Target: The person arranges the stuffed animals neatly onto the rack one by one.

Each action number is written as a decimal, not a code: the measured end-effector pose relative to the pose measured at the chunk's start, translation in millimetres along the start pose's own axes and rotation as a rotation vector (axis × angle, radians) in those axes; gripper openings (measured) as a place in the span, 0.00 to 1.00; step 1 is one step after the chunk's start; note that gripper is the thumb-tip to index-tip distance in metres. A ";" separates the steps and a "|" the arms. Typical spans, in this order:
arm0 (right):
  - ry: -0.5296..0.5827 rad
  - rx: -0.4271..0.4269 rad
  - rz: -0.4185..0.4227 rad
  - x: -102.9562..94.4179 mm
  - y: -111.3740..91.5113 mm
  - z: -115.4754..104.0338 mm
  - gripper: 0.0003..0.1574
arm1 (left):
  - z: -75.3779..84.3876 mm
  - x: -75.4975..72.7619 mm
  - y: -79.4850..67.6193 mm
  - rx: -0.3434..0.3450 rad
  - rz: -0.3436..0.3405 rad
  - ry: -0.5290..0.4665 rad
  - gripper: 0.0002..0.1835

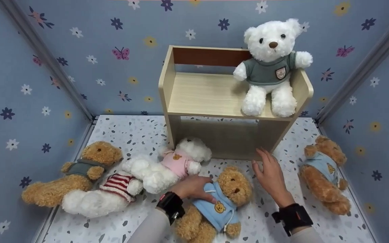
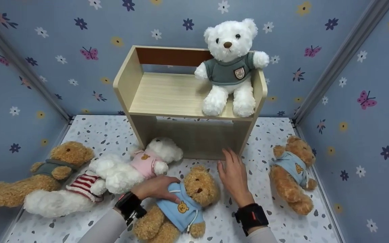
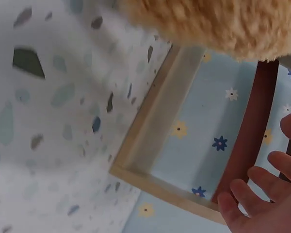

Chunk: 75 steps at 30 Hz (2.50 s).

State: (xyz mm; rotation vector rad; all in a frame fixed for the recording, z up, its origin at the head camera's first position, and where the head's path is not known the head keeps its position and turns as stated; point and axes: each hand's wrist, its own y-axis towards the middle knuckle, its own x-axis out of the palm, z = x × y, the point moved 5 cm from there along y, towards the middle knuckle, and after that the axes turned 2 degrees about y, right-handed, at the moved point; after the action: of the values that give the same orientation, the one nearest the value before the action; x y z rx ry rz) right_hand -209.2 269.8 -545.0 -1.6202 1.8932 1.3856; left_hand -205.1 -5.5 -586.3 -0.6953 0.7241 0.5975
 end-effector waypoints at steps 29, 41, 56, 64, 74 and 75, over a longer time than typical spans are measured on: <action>0.885 0.536 -0.398 21.0 -20.5 -14.6 0.34 | -5.5 -10.0 -16.6 -0.161 0.744 -0.784 0.37; 0.949 0.503 -0.394 31.4 -18.9 -27.3 0.32 | -3.6 -14.9 -24.3 -0.067 0.890 -0.920 0.46; 1.045 0.497 -0.226 23.2 -19.5 -40.1 0.45 | 16.2 14.6 -13.3 0.022 0.650 -1.133 0.38; 1.037 0.449 -0.283 28.9 -22.2 -48.7 0.40 | 17.4 17.4 -12.6 0.047 0.676 -1.117 0.37; 0.885 0.374 -0.368 28.5 -31.3 -63.9 0.33 | 25.6 5.5 -21.4 0.029 0.774 -1.106 0.29; 0.844 0.358 -0.371 27.6 -30.0 -66.3 0.33 | 27.1 4.4 -22.3 0.037 0.775 -1.111 0.29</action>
State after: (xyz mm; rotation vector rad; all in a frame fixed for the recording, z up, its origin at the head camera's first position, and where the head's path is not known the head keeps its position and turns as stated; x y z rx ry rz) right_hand -168.6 203.4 -546.4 -2.3908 1.8935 0.1733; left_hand -176.5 1.7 -566.9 0.0572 -0.0877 1.5010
